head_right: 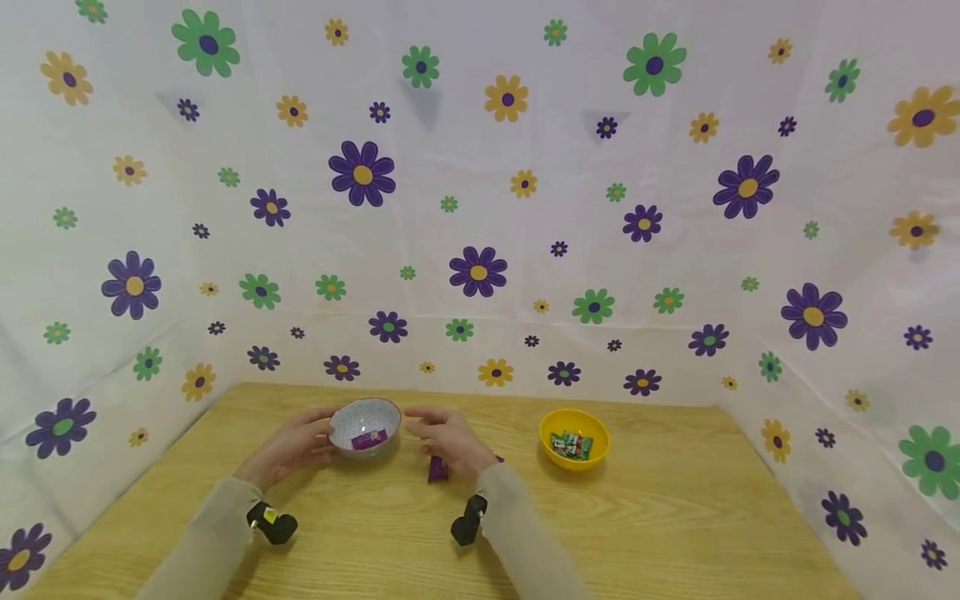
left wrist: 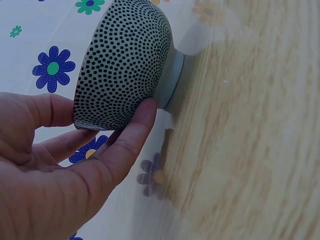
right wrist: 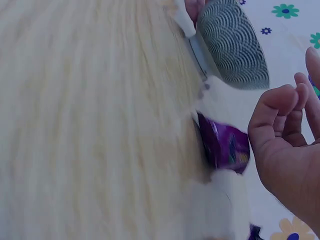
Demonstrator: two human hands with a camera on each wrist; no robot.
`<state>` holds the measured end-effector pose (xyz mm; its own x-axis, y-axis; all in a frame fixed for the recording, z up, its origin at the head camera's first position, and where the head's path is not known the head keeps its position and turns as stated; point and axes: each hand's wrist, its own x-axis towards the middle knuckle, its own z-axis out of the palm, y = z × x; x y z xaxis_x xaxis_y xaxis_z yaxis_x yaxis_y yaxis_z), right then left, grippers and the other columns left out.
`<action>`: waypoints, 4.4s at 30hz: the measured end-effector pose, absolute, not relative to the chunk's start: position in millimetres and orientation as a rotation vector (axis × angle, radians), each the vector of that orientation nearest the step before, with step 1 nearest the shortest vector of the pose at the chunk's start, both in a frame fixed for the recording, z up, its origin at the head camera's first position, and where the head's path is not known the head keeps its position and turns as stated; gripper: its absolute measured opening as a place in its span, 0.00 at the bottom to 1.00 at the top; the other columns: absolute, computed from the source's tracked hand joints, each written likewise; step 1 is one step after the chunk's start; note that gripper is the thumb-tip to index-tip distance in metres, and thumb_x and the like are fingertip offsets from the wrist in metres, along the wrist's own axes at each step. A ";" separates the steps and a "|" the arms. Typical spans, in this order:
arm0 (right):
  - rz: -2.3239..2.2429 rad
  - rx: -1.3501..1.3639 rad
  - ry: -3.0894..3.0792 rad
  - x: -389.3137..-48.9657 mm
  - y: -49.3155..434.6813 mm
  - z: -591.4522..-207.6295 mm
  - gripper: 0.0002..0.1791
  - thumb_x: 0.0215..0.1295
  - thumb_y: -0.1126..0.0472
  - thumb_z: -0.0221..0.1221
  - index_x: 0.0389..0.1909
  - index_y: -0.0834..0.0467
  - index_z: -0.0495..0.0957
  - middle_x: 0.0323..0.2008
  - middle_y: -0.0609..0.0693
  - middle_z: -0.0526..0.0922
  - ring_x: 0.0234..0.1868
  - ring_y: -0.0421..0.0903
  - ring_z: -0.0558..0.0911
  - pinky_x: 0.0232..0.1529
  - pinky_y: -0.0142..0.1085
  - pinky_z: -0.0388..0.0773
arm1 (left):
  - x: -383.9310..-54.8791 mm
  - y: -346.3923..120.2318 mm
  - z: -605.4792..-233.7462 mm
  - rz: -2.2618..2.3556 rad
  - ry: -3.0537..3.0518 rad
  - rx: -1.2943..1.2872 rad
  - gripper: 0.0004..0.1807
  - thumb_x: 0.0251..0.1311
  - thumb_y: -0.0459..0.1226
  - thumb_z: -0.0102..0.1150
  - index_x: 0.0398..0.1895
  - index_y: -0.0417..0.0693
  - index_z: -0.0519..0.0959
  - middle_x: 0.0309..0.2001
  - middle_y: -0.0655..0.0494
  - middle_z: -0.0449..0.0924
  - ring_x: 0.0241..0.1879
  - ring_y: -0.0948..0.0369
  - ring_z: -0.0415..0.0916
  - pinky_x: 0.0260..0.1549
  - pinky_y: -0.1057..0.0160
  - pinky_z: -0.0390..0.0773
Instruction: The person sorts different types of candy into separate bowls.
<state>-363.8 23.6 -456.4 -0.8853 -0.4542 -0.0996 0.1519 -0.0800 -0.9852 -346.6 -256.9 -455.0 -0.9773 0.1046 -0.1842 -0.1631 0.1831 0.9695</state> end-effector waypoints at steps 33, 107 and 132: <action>-1.216 -0.491 2.420 -380.7 67.5 -457.2 0.11 0.54 0.56 0.72 0.39 0.52 0.88 0.45 0.46 0.87 0.46 0.43 0.76 0.56 0.43 0.69 | -345.4 -257.6 -454.8 1.876 2.239 -0.065 0.28 0.72 0.33 0.41 0.74 0.37 0.55 0.67 0.33 0.62 0.53 0.50 0.75 0.51 0.54 0.81; -1.871 -0.528 2.280 -378.4 16.8 -449.5 0.13 0.63 0.57 0.65 0.43 0.62 0.84 0.43 0.51 0.85 0.40 0.41 0.79 0.46 0.35 0.78 | -343.2 -256.4 -453.5 1.878 2.265 -0.051 0.27 0.73 0.33 0.40 0.73 0.35 0.56 0.66 0.31 0.64 0.55 0.47 0.75 0.52 0.50 0.80; -1.753 -0.628 2.391 -361.8 -16.1 -456.6 0.06 0.63 0.61 0.65 0.40 0.56 0.86 0.37 0.48 0.80 0.36 0.41 0.73 0.35 0.30 0.70 | -344.3 -255.6 -458.6 1.896 2.273 -0.055 0.26 0.73 0.32 0.40 0.72 0.35 0.57 0.66 0.32 0.64 0.53 0.49 0.75 0.50 0.53 0.82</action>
